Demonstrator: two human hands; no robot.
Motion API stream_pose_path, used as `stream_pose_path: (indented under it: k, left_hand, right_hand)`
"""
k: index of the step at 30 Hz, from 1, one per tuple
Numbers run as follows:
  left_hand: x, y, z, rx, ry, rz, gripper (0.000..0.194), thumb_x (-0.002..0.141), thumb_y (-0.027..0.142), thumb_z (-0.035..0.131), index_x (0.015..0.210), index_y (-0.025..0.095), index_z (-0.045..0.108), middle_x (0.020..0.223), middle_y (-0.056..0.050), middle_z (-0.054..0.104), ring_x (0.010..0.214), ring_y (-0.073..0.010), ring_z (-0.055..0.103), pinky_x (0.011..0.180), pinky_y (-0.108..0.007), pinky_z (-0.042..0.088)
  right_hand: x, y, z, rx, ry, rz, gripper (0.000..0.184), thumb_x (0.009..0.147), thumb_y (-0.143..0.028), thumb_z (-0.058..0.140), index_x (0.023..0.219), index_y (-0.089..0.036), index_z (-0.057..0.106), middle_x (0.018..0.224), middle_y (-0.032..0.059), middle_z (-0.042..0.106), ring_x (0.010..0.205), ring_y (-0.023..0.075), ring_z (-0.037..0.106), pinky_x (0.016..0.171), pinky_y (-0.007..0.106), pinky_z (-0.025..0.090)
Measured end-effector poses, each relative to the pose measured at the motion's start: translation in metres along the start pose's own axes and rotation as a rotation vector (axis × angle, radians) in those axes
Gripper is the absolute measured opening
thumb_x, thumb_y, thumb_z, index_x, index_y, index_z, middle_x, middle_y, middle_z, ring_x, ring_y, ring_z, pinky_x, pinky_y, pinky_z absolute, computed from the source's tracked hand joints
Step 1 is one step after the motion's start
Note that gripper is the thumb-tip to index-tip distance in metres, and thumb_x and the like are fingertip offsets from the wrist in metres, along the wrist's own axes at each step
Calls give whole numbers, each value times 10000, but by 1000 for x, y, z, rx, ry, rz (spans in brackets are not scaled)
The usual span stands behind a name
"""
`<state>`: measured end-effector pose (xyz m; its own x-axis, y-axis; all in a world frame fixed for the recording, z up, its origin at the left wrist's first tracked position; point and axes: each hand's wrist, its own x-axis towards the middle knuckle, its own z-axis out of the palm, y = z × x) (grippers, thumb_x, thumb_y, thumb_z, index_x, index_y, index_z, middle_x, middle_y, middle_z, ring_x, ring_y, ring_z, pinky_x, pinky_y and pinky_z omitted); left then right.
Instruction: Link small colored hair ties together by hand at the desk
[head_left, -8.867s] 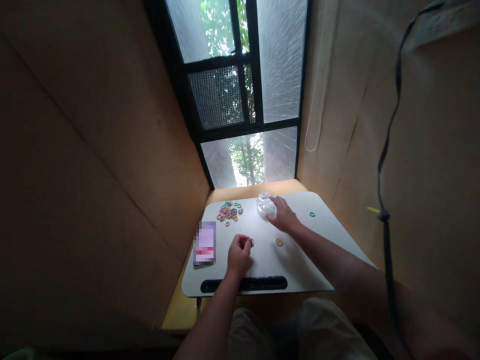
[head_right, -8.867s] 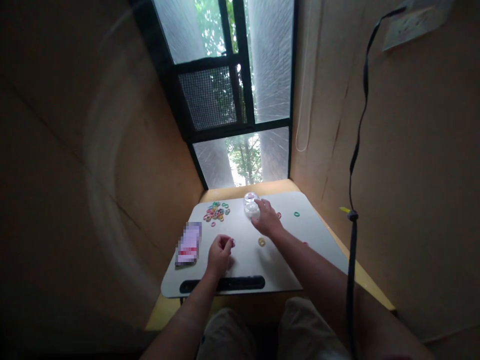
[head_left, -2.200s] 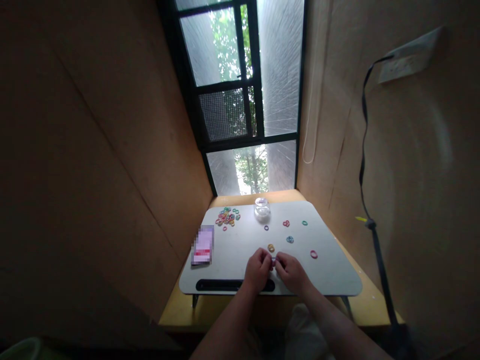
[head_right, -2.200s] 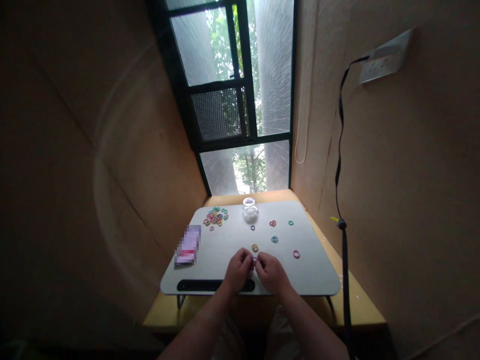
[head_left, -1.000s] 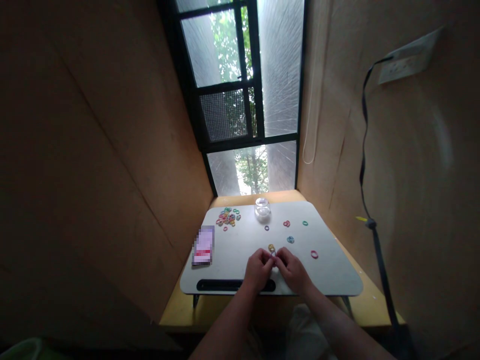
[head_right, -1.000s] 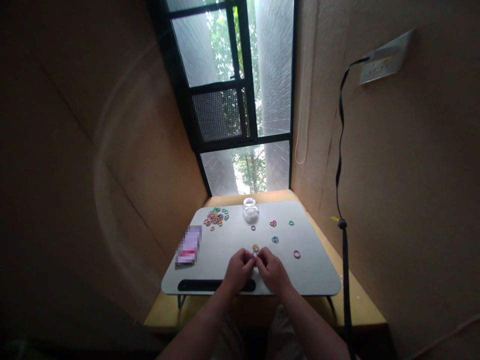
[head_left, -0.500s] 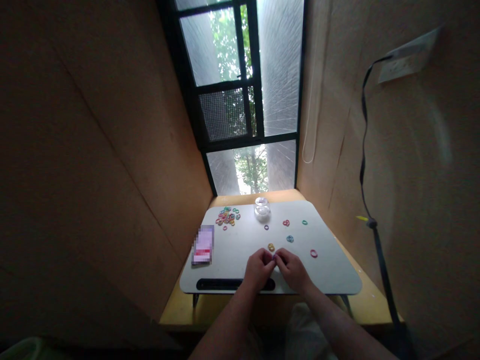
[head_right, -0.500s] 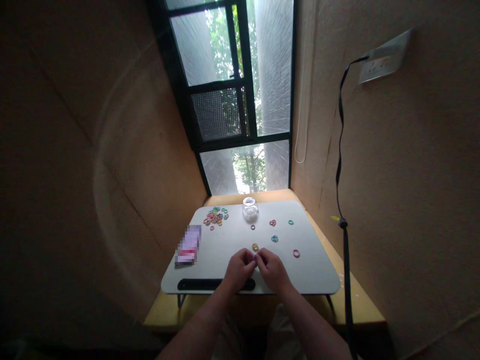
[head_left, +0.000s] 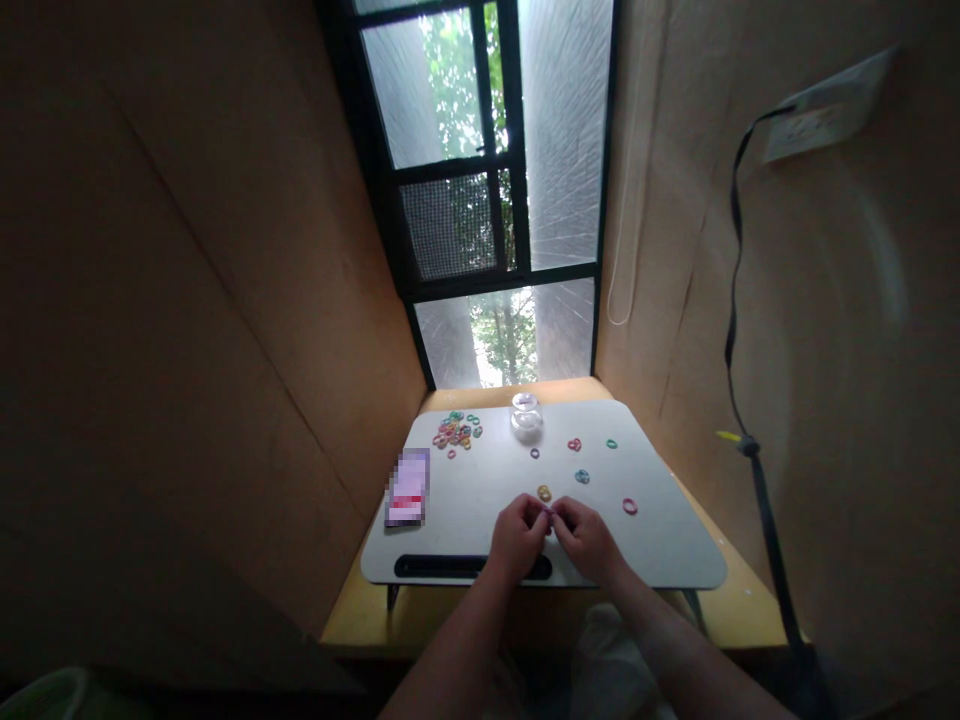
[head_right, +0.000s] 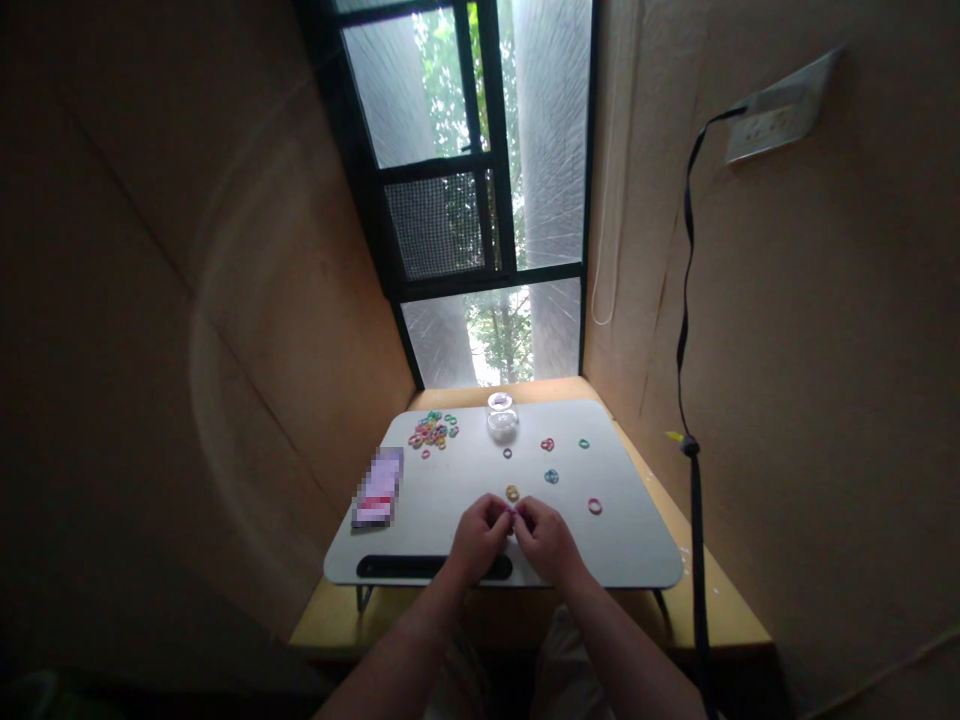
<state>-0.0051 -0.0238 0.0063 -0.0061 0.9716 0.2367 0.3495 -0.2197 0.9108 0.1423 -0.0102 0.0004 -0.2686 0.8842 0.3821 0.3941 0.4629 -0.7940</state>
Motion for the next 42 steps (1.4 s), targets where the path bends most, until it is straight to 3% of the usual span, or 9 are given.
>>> stream_pose_path:
  k: [14,31,42]
  left_hand:
    - [-1,-3,1,94,-7,23,148,825,316,560,785,181,606,680,16,621,618,-116,539,598,-225,393]
    - [-2,0,0,118,-9,29,140,825,308,553,780,186,605,677,23,609,623,-117,529,605,-225,383]
    - [-1,-3,0,125,-16,15,94,779,198,531,801,186,621,705,19,629,655,-126,538,623,-230,392]
  right_hand:
    - [-1,3,3,-72,14,-16,169,848,-245,461,689,-202,499,614,-29,528,577,127,472,560,244,337]
    - [-1,2,2,-99,10,-20,167,847,-246,454,693,-201,498,628,-16,548,592,133,479,575,251,341]
    - [-3,5,4,-116,-8,-10,161,860,-259,461,726,-200,527,634,-15,552,593,137,482,576,252,344]
